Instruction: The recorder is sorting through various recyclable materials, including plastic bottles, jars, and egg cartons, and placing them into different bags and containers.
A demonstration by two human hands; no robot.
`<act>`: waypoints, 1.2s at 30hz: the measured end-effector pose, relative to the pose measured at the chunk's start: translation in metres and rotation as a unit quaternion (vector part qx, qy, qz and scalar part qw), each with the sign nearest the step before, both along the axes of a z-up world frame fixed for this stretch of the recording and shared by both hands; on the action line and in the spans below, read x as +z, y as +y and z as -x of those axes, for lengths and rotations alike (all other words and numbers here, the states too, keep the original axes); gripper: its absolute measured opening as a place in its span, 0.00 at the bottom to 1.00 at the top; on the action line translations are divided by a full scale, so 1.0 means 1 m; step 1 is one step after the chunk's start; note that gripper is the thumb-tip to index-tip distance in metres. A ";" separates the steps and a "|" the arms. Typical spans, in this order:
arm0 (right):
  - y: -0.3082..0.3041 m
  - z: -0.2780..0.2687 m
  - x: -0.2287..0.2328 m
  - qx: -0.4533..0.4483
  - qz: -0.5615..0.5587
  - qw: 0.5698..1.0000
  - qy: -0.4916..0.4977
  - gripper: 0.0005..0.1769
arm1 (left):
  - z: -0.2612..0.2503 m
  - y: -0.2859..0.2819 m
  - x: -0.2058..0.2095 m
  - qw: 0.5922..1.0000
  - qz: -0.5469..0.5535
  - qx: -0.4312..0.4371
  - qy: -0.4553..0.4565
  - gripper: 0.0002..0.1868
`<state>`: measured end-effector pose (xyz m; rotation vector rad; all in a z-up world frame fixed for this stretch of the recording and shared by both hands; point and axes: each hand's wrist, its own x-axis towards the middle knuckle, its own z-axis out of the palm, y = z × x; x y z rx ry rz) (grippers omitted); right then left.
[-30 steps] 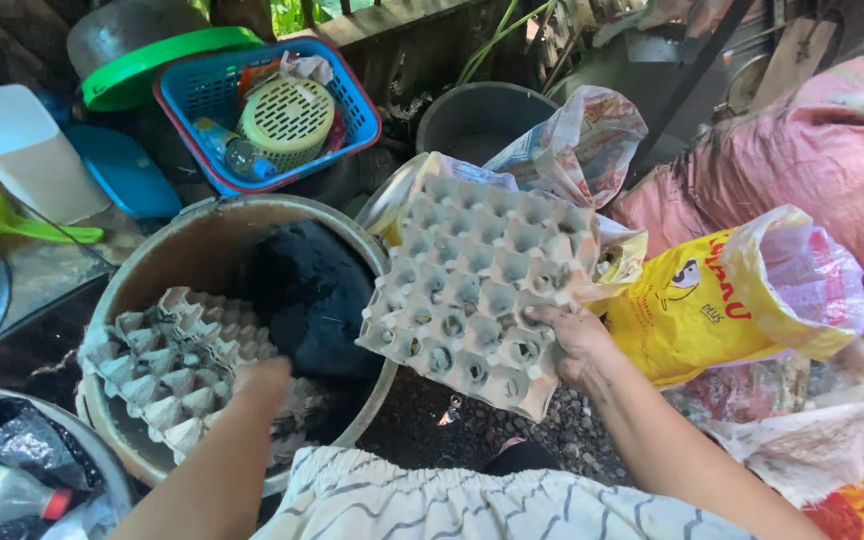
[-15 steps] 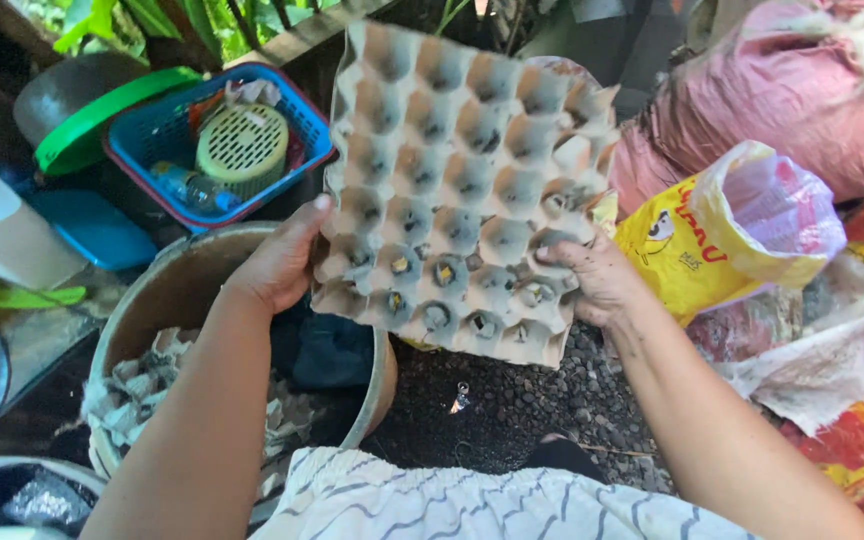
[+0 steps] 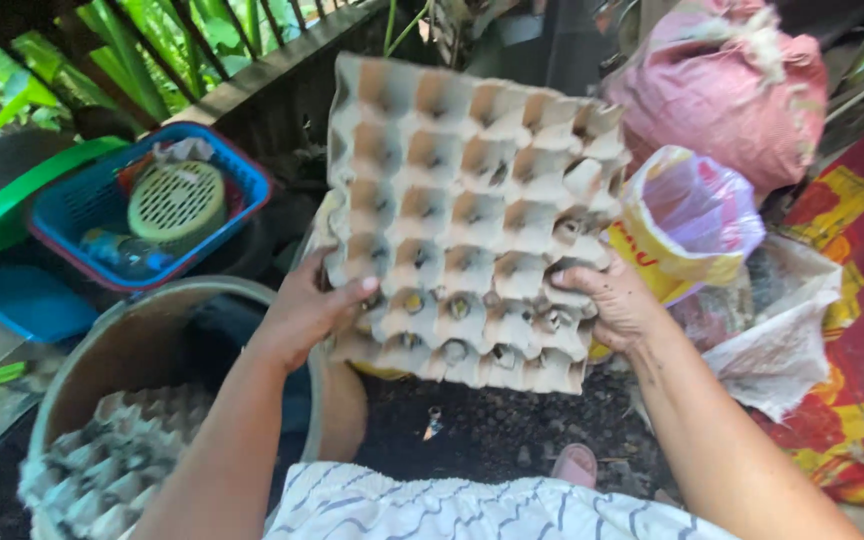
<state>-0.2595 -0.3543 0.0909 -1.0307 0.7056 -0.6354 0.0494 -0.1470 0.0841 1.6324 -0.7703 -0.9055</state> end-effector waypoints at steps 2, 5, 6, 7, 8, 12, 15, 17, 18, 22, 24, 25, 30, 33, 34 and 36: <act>-0.023 0.019 -0.021 0.032 -0.024 0.999 -0.018 0.29 | 0.010 -0.008 0.001 0.999 0.003 0.014 0.030 0.50; -0.020 0.026 0.020 -0.004 -0.037 0.999 0.037 0.33 | 0.030 -0.019 0.001 0.993 -0.037 -0.009 0.110 0.48; -0.026 0.035 0.014 -0.004 -0.039 0.998 0.039 0.33 | 0.034 -0.024 -0.001 0.993 -0.039 -0.009 0.111 0.48; -0.035 0.043 0.010 0.004 -0.027 0.999 0.041 0.33 | 0.036 -0.031 -0.001 0.993 -0.029 -0.020 0.115 0.49; -0.044 0.052 0.005 0.012 -0.016 0.999 0.042 0.34 | 0.039 -0.039 -0.001 0.992 -0.019 -0.031 0.119 0.49; -0.064 0.078 0.002 0.033 -0.041 0.998 0.033 0.33 | 0.065 -0.070 0.000 0.992 0.047 -0.032 0.116 0.51; -0.080 0.093 0.005 0.039 -0.012 0.999 0.030 0.33 | 0.088 -0.098 0.003 0.993 0.018 0.022 0.119 0.54; -0.091 0.107 0.007 0.058 -0.064 0.996 0.034 0.27 | 0.107 -0.112 0.005 0.995 0.008 0.037 0.090 0.57; -0.097 0.116 0.005 0.058 -0.064 0.996 0.036 0.27 | 0.116 -0.116 0.006 0.995 0.008 0.038 0.092 0.57; -0.122 0.140 -0.002 0.055 -0.050 0.996 0.039 0.27 | 0.143 -0.136 0.014 0.992 0.013 0.055 0.109 0.52; -0.131 0.150 -0.005 0.054 -0.049 0.997 0.032 0.28 | 0.155 -0.143 0.019 0.993 0.013 0.051 0.104 0.48; -0.137 0.154 -0.006 0.043 -0.046 0.998 0.027 0.28 | 0.161 -0.146 0.024 0.992 0.041 0.049 0.106 0.46; -0.159 0.156 -0.002 0.027 -0.039 0.999 0.011 0.30 | 0.169 -0.167 0.051 0.994 0.063 0.066 0.057 0.38; -0.171 0.146 0.007 0.006 0.000 1.000 0.027 0.31 | 0.160 -0.180 0.065 0.993 0.087 0.065 0.049 0.35; -0.176 0.141 0.008 -0.024 0.051 0.996 0.068 0.30 | 0.156 -0.185 0.069 0.994 0.088 0.066 0.019 0.34; -0.183 0.130 0.016 -0.061 0.099 0.987 0.107 0.28 | 0.145 -0.195 0.079 0.994 0.087 0.062 -0.013 0.33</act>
